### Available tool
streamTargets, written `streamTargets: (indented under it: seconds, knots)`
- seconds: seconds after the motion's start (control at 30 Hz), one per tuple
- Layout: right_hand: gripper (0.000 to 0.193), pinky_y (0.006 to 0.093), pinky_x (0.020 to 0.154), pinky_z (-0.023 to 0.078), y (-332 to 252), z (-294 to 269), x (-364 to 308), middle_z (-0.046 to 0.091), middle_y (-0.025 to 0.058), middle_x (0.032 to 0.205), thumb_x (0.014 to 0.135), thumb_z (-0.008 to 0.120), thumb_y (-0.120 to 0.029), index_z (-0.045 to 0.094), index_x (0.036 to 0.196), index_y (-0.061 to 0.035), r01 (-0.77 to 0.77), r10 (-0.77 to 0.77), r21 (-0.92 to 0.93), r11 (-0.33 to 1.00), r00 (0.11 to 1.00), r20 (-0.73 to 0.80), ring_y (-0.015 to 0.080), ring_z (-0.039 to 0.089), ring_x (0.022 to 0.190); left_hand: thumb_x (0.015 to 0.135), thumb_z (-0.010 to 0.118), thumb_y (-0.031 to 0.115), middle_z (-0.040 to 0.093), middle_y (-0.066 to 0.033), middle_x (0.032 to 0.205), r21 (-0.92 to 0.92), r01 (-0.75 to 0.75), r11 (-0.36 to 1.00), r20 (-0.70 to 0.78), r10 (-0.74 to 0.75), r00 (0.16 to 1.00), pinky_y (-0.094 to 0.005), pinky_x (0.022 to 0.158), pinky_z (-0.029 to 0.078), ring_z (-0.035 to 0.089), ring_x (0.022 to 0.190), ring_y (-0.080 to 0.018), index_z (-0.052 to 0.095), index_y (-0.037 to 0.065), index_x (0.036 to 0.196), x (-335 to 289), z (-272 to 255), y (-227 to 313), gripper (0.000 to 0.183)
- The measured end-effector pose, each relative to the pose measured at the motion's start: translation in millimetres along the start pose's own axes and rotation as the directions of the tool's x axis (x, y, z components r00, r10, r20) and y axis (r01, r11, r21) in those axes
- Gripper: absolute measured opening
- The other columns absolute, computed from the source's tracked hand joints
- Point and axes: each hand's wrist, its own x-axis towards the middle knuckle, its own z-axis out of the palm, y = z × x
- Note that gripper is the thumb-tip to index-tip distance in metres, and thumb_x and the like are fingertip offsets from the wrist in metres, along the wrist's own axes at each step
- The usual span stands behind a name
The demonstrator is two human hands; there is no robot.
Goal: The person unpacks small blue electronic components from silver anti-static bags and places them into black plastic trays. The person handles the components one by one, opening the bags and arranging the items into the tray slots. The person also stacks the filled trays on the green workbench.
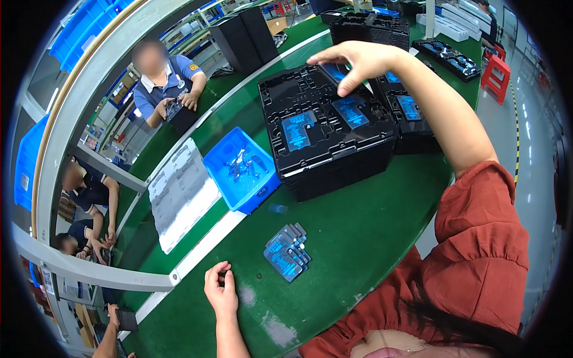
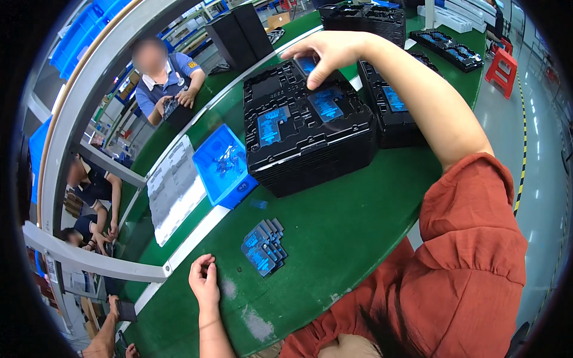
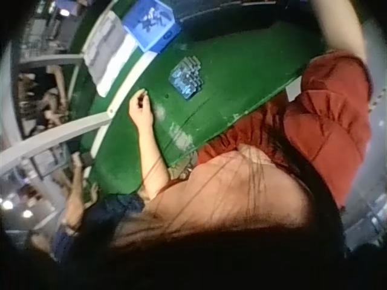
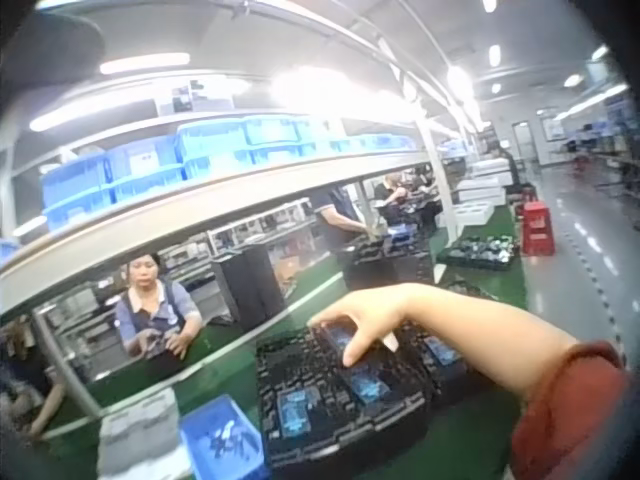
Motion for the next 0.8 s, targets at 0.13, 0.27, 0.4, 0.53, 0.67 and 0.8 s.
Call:
streamTargets:
  seconds: [0.13,0.27,0.4,0.53,0.67,0.8]
  knots:
    - [0.091,0.0362,0.107,0.034,37,1,43,0.049,0.0161,0.135,0.058,0.083,-0.024,0.042,0.137,-0.0044,-0.087,0.090,-0.174,0.981,0.996,0.009,0.0281,0.044,0.127,0.080,0.060,-0.002,0.062,-0.0061,0.091,-0.002,0.017,1.000,-0.016,-0.017,1.000,-0.0241,0.064,0.044,0.056,0.074,-0.0121,0.064,0.003,0.099,1,1,0,0.020]
    - [0.093,0.0356,0.106,0.035,57,0,68,0.049,0.0173,0.134,0.057,0.085,-0.026,0.042,0.136,-0.0020,-0.154,0.163,-0.217,0.964,0.986,0.022,0.0282,0.045,0.126,0.080,0.060,-0.002,0.062,-0.0061,0.090,-0.010,0.008,1.000,-0.018,-0.008,1.000,-0.0234,0.062,0.043,0.053,0.069,-0.0112,0.064,0.002,0.098,3,3,1,0.019]
    - [0.090,0.0358,0.097,0.043,48,14,109,0.057,0.0215,0.122,0.058,0.084,-0.033,0.046,0.132,0.0009,0.027,-0.017,-0.176,0.984,0.998,0.062,0.0314,0.057,0.112,0.080,0.060,-0.001,0.062,-0.0063,0.090,0.016,0.036,0.999,-0.019,-0.035,0.999,-0.0240,0.063,0.044,0.055,0.072,-0.0124,0.064,0.002,0.097,1,-1,4,0.018]
    - [0.087,0.0366,0.103,0.038,8,36,130,0.052,0.0205,0.129,0.064,0.081,-0.038,0.044,0.134,-0.0006,0.061,-0.033,-0.205,0.977,0.990,0.139,0.0315,0.049,0.122,0.080,0.060,-0.001,0.063,-0.0068,0.090,-0.007,0.028,1.000,-0.022,-0.028,0.999,-0.0244,0.064,0.044,0.057,0.075,-0.0137,0.064,0.002,0.096,0,-1,0,0.017]
    - [0.077,0.0388,0.099,0.041,29,41,133,0.055,0.0210,0.124,0.072,0.074,-0.044,0.048,0.130,0.0002,0.093,-0.116,-0.297,0.950,0.991,-0.060,0.0337,0.052,0.116,0.080,0.060,-0.001,0.063,-0.0068,0.089,-0.041,0.012,0.999,-0.010,-0.012,1.000,-0.0243,0.063,0.043,0.057,0.076,-0.0138,0.064,0.002,0.096,4,3,1,0.017]
    - [0.059,0.0423,0.098,0.042,26,33,107,0.057,0.0240,0.119,0.087,0.060,-0.043,0.051,0.125,0.0019,-0.271,0.300,-0.403,0.874,0.954,0.010,0.0376,0.053,0.114,0.079,0.061,-0.001,0.063,-0.0063,0.089,-0.050,0.039,0.998,-0.022,-0.040,0.999,-0.0241,0.063,0.043,0.056,0.074,-0.0132,0.065,0.002,0.096,1,0,-4,0.017]
